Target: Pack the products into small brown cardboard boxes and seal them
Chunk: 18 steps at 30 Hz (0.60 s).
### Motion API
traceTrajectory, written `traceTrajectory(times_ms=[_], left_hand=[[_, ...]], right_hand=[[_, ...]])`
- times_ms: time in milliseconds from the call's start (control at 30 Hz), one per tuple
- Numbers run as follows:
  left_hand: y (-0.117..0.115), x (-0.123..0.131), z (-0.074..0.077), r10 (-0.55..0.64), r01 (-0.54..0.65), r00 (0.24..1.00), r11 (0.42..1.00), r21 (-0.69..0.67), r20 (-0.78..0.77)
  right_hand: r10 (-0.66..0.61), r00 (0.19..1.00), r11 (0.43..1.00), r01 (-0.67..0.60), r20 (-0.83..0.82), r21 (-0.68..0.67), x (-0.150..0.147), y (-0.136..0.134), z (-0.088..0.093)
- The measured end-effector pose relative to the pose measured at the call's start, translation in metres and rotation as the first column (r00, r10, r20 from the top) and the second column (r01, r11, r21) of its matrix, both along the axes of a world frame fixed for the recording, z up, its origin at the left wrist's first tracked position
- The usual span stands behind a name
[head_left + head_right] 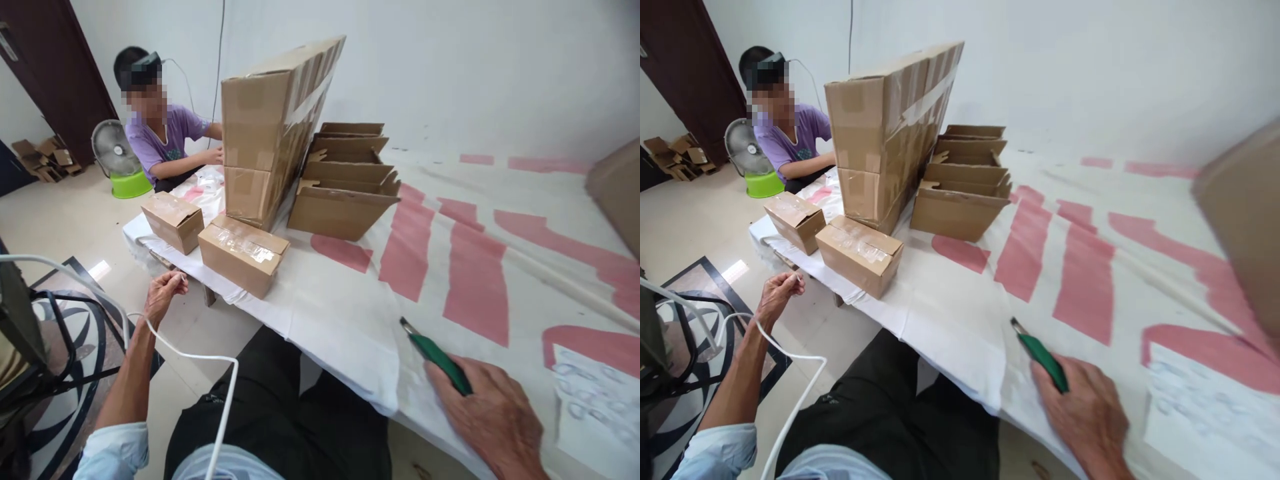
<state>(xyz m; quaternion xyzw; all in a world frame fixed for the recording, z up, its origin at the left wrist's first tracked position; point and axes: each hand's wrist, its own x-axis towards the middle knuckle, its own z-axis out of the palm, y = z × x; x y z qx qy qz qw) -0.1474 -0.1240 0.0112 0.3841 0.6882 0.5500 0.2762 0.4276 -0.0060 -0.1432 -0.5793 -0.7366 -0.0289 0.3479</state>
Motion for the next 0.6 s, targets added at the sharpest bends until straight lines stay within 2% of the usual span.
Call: traceTrajectory(times_ms=[100,200,267,333,400,467,533,600], left_hand=[[-0.002,0.033,0.008,-0.120,0.120,0.993,0.993,0.009,0.020],[0.006,0.063,0.005,-0.224,0.225,0.969,0.974,0.004,-0.108],[0.020,0.084,-0.001,-0.324,0.326,0.935,0.945,-0.012,-0.145],[0.036,0.111,-0.007,-0.444,0.450,0.877,0.893,-0.007,-0.184],[0.050,0.142,-0.010,-0.556,0.571,0.804,0.821,0.009,-0.210],[0.059,0.173,-0.012,-0.660,0.676,0.722,0.736,0.008,-0.207],[0.064,0.200,-0.014,-0.741,0.750,0.647,0.661,-0.021,-0.179],[0.066,0.221,-0.016,-0.786,0.785,0.604,0.616,-0.069,-0.133]], right_hand=[[-0.019,0.999,0.997,0.016,-0.043,-0.069,-0.014,-0.002,0.018],[-0.006,0.992,0.986,-0.015,-0.125,-0.169,-0.031,0.003,0.048],[-0.039,0.987,0.988,0.014,-0.157,-0.156,-0.040,0.008,0.068],[-0.067,0.970,0.995,0.049,-0.232,-0.082,-0.053,0.003,0.085],[0.024,0.926,0.999,-0.038,-0.376,-0.029,-0.077,-0.013,0.098],[0.183,0.835,0.966,-0.251,-0.520,-0.065,-0.107,-0.036,0.103],[0.277,0.747,0.907,-0.411,-0.605,-0.093,-0.134,-0.059,0.101],[0.288,0.715,0.893,-0.440,-0.637,-0.091,-0.151,-0.076,0.093]])
